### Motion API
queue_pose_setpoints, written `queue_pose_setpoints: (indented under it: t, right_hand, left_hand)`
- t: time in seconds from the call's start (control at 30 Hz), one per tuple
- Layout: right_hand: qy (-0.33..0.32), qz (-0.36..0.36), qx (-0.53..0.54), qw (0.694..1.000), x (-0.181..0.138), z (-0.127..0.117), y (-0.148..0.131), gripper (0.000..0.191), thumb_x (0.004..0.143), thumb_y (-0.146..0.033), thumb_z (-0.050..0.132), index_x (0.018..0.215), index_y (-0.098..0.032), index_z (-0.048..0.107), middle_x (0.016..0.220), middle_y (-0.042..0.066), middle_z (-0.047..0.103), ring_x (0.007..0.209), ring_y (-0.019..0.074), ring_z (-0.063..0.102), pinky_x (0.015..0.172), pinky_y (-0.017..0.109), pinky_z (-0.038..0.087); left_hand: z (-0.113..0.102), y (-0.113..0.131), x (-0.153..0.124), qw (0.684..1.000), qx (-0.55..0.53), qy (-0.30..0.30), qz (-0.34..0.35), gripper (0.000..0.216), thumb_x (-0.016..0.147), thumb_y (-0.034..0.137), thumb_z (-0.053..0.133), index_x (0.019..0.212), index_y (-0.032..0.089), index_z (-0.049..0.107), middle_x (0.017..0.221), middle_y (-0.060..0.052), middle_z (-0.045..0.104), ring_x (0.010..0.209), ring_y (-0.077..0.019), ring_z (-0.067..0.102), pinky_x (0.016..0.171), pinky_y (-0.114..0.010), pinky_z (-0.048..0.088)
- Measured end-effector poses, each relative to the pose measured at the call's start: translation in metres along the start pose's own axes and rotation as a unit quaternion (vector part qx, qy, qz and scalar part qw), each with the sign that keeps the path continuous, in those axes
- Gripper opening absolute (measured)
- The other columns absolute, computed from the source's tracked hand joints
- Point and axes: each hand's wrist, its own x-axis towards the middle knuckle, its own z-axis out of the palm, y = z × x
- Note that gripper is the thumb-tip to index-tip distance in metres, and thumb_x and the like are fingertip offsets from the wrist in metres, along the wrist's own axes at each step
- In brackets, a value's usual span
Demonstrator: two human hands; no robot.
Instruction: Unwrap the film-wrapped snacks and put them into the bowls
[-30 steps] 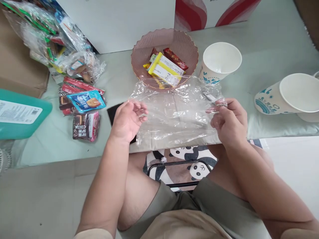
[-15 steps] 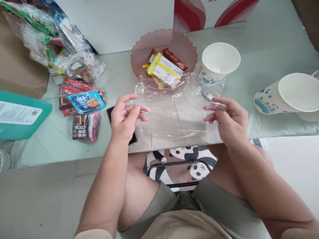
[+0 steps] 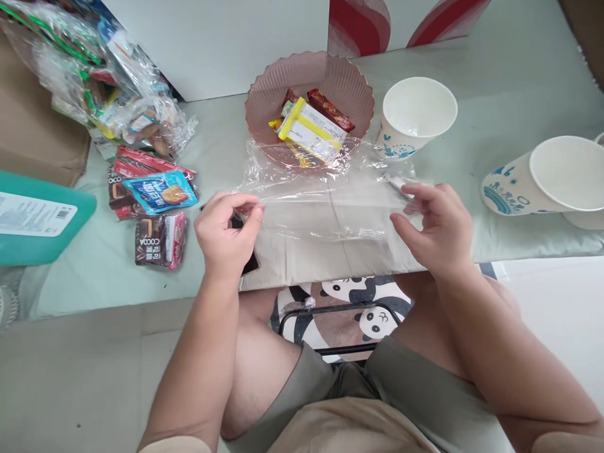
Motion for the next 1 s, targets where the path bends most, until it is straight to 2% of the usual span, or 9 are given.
queue_pose_setpoints:
  t: [0.1, 0.27, 0.37, 0.47, 0.57, 0.63, 0.73, 0.9, 1.0]
  right_hand:
    - [0.049, -0.052, -0.088, 0.994, 0.000, 0.001, -0.002, 0.008, 0.081, -0.021, 0.072, 0.084, -0.027, 0.076, 0.083, 0.003, 0.053, 0.080, 0.0197, 0.056, 0.080, 0.041, 0.054]
    - [0.076, -0.127, -0.035, 0.988, 0.003, -0.002, -0.005, 0.010, 0.084, -0.028, 0.074, 0.077, -0.025, 0.069, 0.117, 0.009, 0.064, 0.122, 0.0295, 0.063, 0.105, 0.052, 0.052]
    - [0.058, -0.088, 0.112, 0.988, 0.002, -0.003, -0.008, 0.023, 0.090, -0.037, 0.073, 0.075, -0.025, 0.060, 0.088, 0.003, 0.072, 0.107, 0.0260, 0.074, 0.108, 0.054, 0.053]
    - [0.053, 0.013, 0.221, 0.974, 0.002, 0.000, -0.013, 0.033, 0.089, -0.048, 0.077, 0.077, -0.026, 0.056, 0.057, -0.006, 0.061, 0.054, 0.0161, 0.067, 0.067, 0.036, 0.061]
    - [0.040, 0.101, 0.249, 0.962, 0.004, 0.004, -0.017, 0.038, 0.083, -0.053, 0.081, 0.080, -0.026, 0.055, 0.048, -0.010, 0.052, 0.031, 0.0096, 0.042, 0.033, 0.024, 0.033]
    - [0.025, 0.172, 0.260, 0.950, 0.007, 0.007, -0.017, 0.041, 0.080, -0.054, 0.083, 0.084, -0.025, 0.054, 0.047, -0.011, 0.050, 0.031, 0.0082, 0.039, 0.031, 0.021, 0.026]
    - [-0.012, 0.289, 0.282, 0.915, 0.009, 0.009, -0.012, 0.045, 0.074, -0.051, 0.086, 0.094, -0.025, 0.056, 0.058, -0.010, 0.057, 0.038, 0.0074, 0.046, 0.035, 0.020, 0.032]
    - [-0.056, 0.317, 0.267, 0.908, 0.008, 0.008, 0.000, 0.058, 0.071, -0.028, 0.085, 0.121, -0.028, 0.055, 0.067, -0.010, 0.061, 0.048, 0.0090, 0.054, 0.041, 0.020, 0.040]
    - [-0.041, 0.316, 0.254, 0.913, 0.008, 0.007, 0.002, 0.061, 0.070, -0.020, 0.082, 0.124, -0.028, 0.054, 0.069, -0.010, 0.061, 0.047, 0.0085, 0.053, 0.041, 0.020, 0.041]
  left_hand:
    - [-0.001, 0.002, 0.002, 0.998, 0.018, 0.027, 0.060, 0.011, 0.072, 0.025, 0.090, 0.075, 0.029, 0.079, 0.088, -0.004, 0.057, 0.083, -0.0196, 0.057, 0.080, -0.036, 0.055]
    - [0.001, 0.014, 0.001, 0.987, -0.129, 0.007, 0.093, 0.021, 0.076, 0.036, 0.089, 0.070, 0.028, 0.070, 0.119, -0.003, 0.067, 0.127, -0.0242, 0.060, 0.111, -0.042, 0.049]
    - [0.005, 0.023, 0.000, 0.964, -0.260, -0.046, 0.041, 0.022, 0.086, 0.040, 0.081, 0.072, 0.028, 0.068, 0.097, 0.002, 0.080, 0.112, -0.0202, 0.073, 0.120, -0.045, 0.044]
    - [0.008, 0.029, -0.001, 0.954, -0.294, -0.048, -0.032, 0.025, 0.088, 0.046, 0.079, 0.079, 0.027, 0.065, 0.076, 0.004, 0.079, 0.080, -0.0171, 0.078, 0.098, -0.039, 0.060]
    - [0.011, 0.027, -0.003, 0.944, -0.282, -0.069, -0.156, 0.034, 0.089, 0.056, 0.075, 0.087, 0.027, 0.057, 0.073, 0.003, 0.079, 0.057, -0.0163, 0.073, 0.046, -0.025, 0.050]
    - [0.015, 0.023, -0.004, 0.936, -0.254, -0.084, -0.231, 0.040, 0.090, 0.061, 0.071, 0.090, 0.027, 0.051, 0.068, 0.002, 0.076, 0.045, -0.0140, 0.066, 0.032, -0.022, 0.028]
    - [0.023, 0.013, -0.001, 0.924, -0.217, -0.076, -0.305, 0.042, 0.089, 0.063, 0.070, 0.091, 0.026, 0.050, 0.061, 0.004, 0.068, 0.036, -0.0099, 0.056, 0.030, -0.023, 0.014]
    - [0.031, 0.001, 0.007, 0.908, -0.178, -0.074, -0.371, 0.045, 0.086, 0.062, 0.073, 0.085, 0.025, 0.047, 0.059, 0.003, 0.064, 0.034, -0.0101, 0.053, 0.031, -0.022, 0.012]
    - [0.028, -0.001, 0.008, 0.901, -0.198, -0.099, -0.374, 0.048, 0.079, 0.056, 0.082, 0.097, 0.025, 0.050, 0.066, 0.000, 0.068, 0.041, -0.0136, 0.061, 0.034, -0.018, 0.024]
